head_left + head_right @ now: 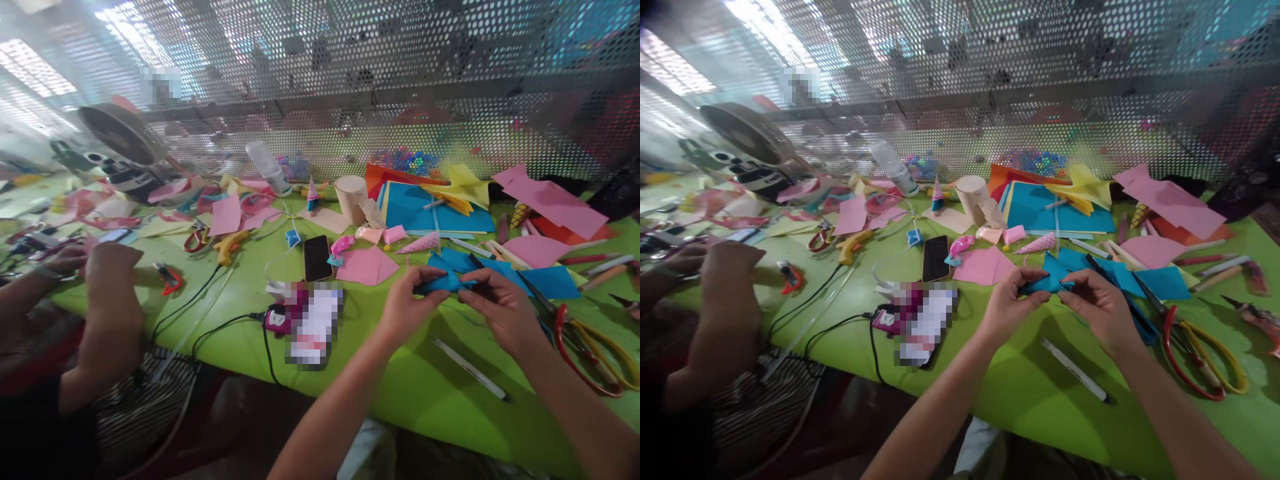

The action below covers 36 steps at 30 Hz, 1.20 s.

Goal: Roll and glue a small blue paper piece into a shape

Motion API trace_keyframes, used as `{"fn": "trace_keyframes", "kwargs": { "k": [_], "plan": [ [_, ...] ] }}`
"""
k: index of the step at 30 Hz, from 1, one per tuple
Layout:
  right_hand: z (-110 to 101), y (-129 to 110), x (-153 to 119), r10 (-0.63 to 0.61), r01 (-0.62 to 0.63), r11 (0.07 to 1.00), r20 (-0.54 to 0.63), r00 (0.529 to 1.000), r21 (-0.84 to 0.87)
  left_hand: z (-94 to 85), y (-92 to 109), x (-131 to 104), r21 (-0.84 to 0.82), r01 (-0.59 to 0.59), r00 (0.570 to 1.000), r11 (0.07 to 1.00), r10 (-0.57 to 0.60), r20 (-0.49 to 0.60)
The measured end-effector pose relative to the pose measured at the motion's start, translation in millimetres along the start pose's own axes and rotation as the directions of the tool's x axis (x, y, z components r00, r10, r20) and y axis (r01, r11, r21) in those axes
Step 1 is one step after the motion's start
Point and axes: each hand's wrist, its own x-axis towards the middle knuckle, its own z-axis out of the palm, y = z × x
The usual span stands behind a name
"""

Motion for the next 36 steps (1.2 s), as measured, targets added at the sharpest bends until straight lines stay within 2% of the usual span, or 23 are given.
{"fn": "trace_keyframes", "kwargs": {
  "k": [4, 9, 14, 17, 20, 23, 25, 27, 29, 32, 36],
  "plan": [
    [-1, -3, 0, 0.0, 0.0, 1.0, 0.039, 0.999, 0.002, -1.8, -1, 2, -0.025, 0.003, 1.0, 1.0, -0.003, 0.013],
    [0, -8, 2, -0.013, 0.012, 1.0, 0.046, 0.999, 0.016, -3.1, -1, 3, 0.13, -0.009, 1.0, 0.991, 0.01, -0.01],
    [-2, -6, 3, -0.115, 0.12, 0.987, 0.043, 0.992, -0.11, -1.2, -3, 1, 0.172, -0.049, 0.998, 0.984, 0.043, 0.033],
    [-4, -2, 4, -0.177, 0.189, 0.966, 0.079, 0.981, -0.174, 0.8, -7, 1, 0.118, -0.049, 0.998, 0.992, 0.052, -0.02],
    [-4, -3, 5, -0.308, 0.325, 0.915, 0.105, 0.945, -0.24, 0.4, -6, 3, -0.05, 0.007, 0.999, 0.999, -0.01, -0.051],
    [-5, -11, 4, -0.487, 0.499, 0.798, 0.125, 0.864, -0.339, -4.3, 1, 5, -0.305, 0.125, 0.992, 0.944, -0.122, 0.028],
    [-5, -17, 2, -0.56, 0.577, 0.71, 0.172, 0.81, -0.403, -8.7, 6, 6, -0.41, 0.216, 0.976, 0.886, -0.191, 0.103],
    [-6, -21, 0, -0.59, 0.622, 0.65, 0.226, 0.775, -0.435, -12.4, 8, 6, -0.414, 0.291, 0.956, 0.862, -0.246, 0.159],
    [-7, -21, -2, -0.594, 0.642, 0.629, 0.261, 0.761, -0.439, -14.3, 8, 6, -0.375, 0.335, 0.94, 0.865, -0.279, 0.196],
    [-6, -18, -2, -0.581, 0.644, 0.629, 0.288, 0.761, -0.435, -13.8, 2, 6, -0.361, 0.351, 0.932, 0.864, -0.282, 0.23],
    [-5, -17, 0, -0.573, 0.65, 0.635, 0.31, 0.759, -0.418, -11.1, -2, 8, -0.379, 0.334, 0.938, 0.863, -0.267, 0.221]
  ]
}}
